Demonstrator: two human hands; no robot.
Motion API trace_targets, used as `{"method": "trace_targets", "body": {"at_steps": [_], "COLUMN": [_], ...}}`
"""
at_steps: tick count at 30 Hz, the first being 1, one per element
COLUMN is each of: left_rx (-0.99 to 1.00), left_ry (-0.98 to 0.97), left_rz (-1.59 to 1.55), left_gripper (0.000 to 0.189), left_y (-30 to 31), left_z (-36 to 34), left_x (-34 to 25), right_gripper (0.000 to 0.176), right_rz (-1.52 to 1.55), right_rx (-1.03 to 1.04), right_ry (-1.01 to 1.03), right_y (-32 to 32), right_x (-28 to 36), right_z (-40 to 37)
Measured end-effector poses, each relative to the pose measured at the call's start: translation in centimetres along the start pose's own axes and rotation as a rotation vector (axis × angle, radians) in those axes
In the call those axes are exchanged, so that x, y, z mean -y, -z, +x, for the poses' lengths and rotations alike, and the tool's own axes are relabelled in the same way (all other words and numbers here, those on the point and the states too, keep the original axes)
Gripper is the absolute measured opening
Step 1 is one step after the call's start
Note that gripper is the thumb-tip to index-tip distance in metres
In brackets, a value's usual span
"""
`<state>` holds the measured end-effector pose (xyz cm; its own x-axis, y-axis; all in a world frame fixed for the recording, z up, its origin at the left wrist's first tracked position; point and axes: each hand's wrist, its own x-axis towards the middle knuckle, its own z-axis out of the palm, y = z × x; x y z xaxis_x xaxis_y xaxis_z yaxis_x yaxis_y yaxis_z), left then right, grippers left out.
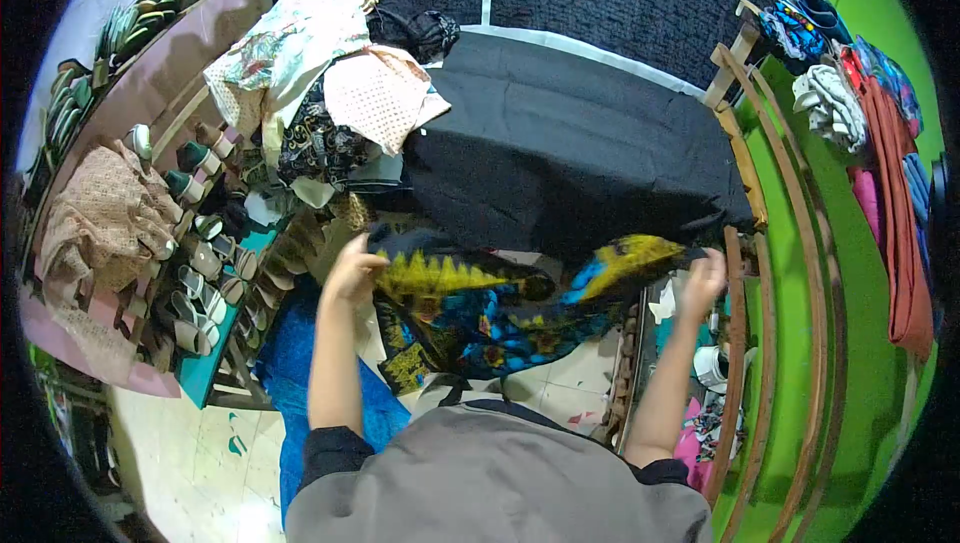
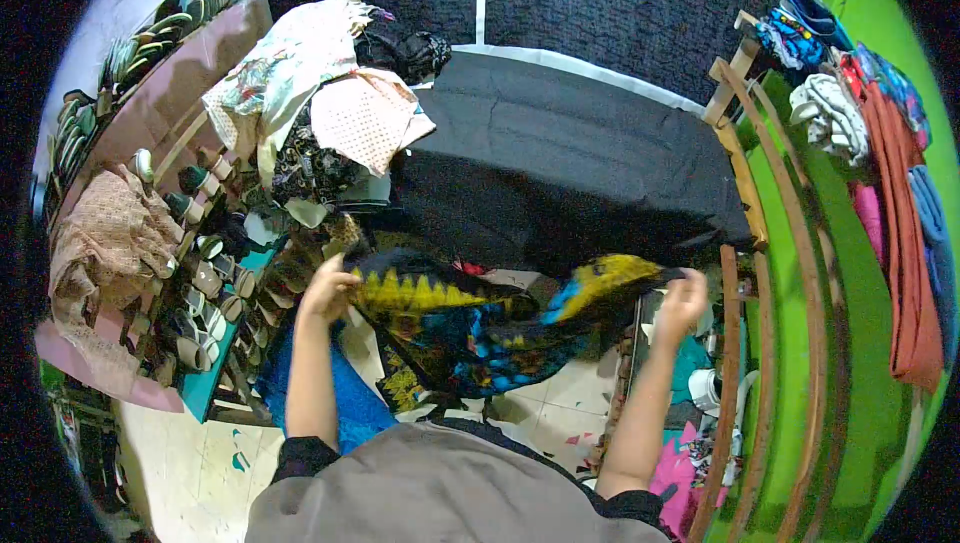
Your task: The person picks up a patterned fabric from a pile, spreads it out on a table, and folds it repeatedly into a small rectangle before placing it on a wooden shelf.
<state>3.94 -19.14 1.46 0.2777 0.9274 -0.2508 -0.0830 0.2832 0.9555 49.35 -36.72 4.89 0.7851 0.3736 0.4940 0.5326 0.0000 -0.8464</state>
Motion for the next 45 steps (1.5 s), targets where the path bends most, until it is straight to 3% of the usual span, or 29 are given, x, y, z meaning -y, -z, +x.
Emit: {"method": "trace_targets", "body": {"at_steps": [1,2,3,4,6,8,11,12,14,15,16,18,20,21,22,23,24,25,27,28,29,30,31,32,34,36,38,40,45], "left_rx": [-0.016,-0.032,-0.122,-0.212,-0.346,-0.325,-0.250,-0.231,-0.207,-0.329,-0.156,-0.540,-0.276,-0.408,-0.539,-0.730,-0.919,-0.856,-0.767,-0.732,-0.677,-0.619,-0.502,-0.380,-0.176,-0.044,0.063,0.097,0.136], "left_ry": [-0.044,-0.088,-0.152,-0.218,-0.177,0.041,0.104,0.111,0.278,0.224,0.039,0.166,-0.211,-0.270,-0.328,-0.363,-0.394,-0.333,-0.197,-0.115,-0.077,-0.037,-0.034,-0.032,-0.067,-0.163,-0.187,-0.176,-0.190], "left_rz": [-0.167,-0.333,-0.326,-0.318,-0.401,-0.568,-0.588,-0.563,-0.433,-0.339,-0.391,-0.011,-0.636,-0.571,-0.506,-0.367,-0.222,-0.140,0.194,0.445,0.483,0.521,0.579,0.633,0.512,0.342,0.321,0.279,0.049], "left_gripper": [0.040,0.032,0.027,0.022,0.017,0.015,0.020,0.023,0.029,0.033,0.034,0.035,0.035,0.034,0.034,0.034,0.034,0.035,0.045,0.055,0.058,0.060,0.059,0.057,0.048,0.034,0.023,0.019,0.019], "left_y": [2.1,3.8,4.7,5.4,6.2,5.7,5.2,2.6,-3.0,-6.5,-4.9,-4.2,-1.7,0.3,2.6,5.1,6.6,6.7,6.8,6.9,5.1,2.2,-0.7,-3.6,-7.8,-12.1,-14.0,-14.9,-16.1], "left_z": [0.0,0.0,-0.6,-1.2,-1.4,-1.0,2.3,2.4,0.0,-2.1,0.3,-1.3,-2.0,-2.1,-2.3,-1.8,-1.2,-1.7,-2.0,-1.6,-1.9,-2.3,-3.0,-3.6,-4.0,-6.2,-7.5,-8.8,-10.1], "left_x": [0.2,0.3,-0.3,-0.8,0.4,3.0,11.8,12.8,8.1,3.9,5.6,0.3,-1.2,-1.0,-0.3,1.9,4.9,7.2,13.9,17.4,18.8,19.9,19.4,18.1,17.1,11.7,8.2,5.9,3.9], "right_gripper": [0.013,0.017,0.019,0.017,0.015,0.017,0.029,0.031,0.033,0.033,0.034,0.033,0.040,0.041,0.040,0.037,0.033,0.031,0.030,0.028,0.024,0.023,0.022,0.021,0.022,0.023,0.016,0.010,0.012], "right_rz": [-0.108,-0.071,0.010,0.002,-0.220,-0.388,-0.486,-0.500,-0.384,-0.152,0.081,0.060,0.178,0.121,-0.051,-0.154,0.115,0.019,0.027,0.030,-0.148,-0.181,-0.068,-0.098,0.156,0.234,0.311,0.370,0.479], "right_rx": [-0.269,-0.459,-0.376,-0.334,-0.040,0.244,0.515,0.556,0.485,0.218,-0.051,-0.488,-0.579,-0.642,-0.496,-0.428,-0.206,-0.009,0.076,0.105,0.220,0.299,0.310,0.388,0.502,0.577,0.604,0.555,0.443], "right_ry": [0.183,0.205,0.038,0.002,0.081,0.116,-0.081,-0.037,-0.040,-0.116,-0.190,-0.240,-0.253,-0.260,-0.281,-0.184,-0.437,-0.485,-0.535,-0.572,-0.324,-0.292,-0.264,-0.325,-0.470,-0.326,-0.359,-0.334,-0.327], "right_y": [2.0,4.1,6.1,7.1,9.1,7.3,2.4,1.1,-1.1,-1.0,-0.6,1.8,5.3,5.7,6.2,6.8,6.3,6.7,5.0,4.1,3.3,1.9,-0.1,-1.5,-3.9,-5.2,-5.9,-6.2,-5.8], "right_x": [-4.2,-6.3,-4.7,-3.2,-8.4,-10.1,-7.2,-7.4,-9.0,-9.8,-10.6,-6.8,-9.0,-8.6,-7.6,-13.8,-11.4,-15.2,-18.4,-23.8,-20.7,-18.5,-17.0,-10.2,-5.4,-2.0,1.5,4.3,7.9], "right_z": [2.8,5.1,5.4,5.3,5.5,2.3,-4.2,-5.4,-5.5,-3.6,-1.7,0.6,1.4,0.5,-1.2,-2.3,-5.2,-7.4,-13.1,-16.0,-17.3,-18.5,-19.7,-19.4,-19.9,-19.7,-19.7,-19.9,-20.0]}}
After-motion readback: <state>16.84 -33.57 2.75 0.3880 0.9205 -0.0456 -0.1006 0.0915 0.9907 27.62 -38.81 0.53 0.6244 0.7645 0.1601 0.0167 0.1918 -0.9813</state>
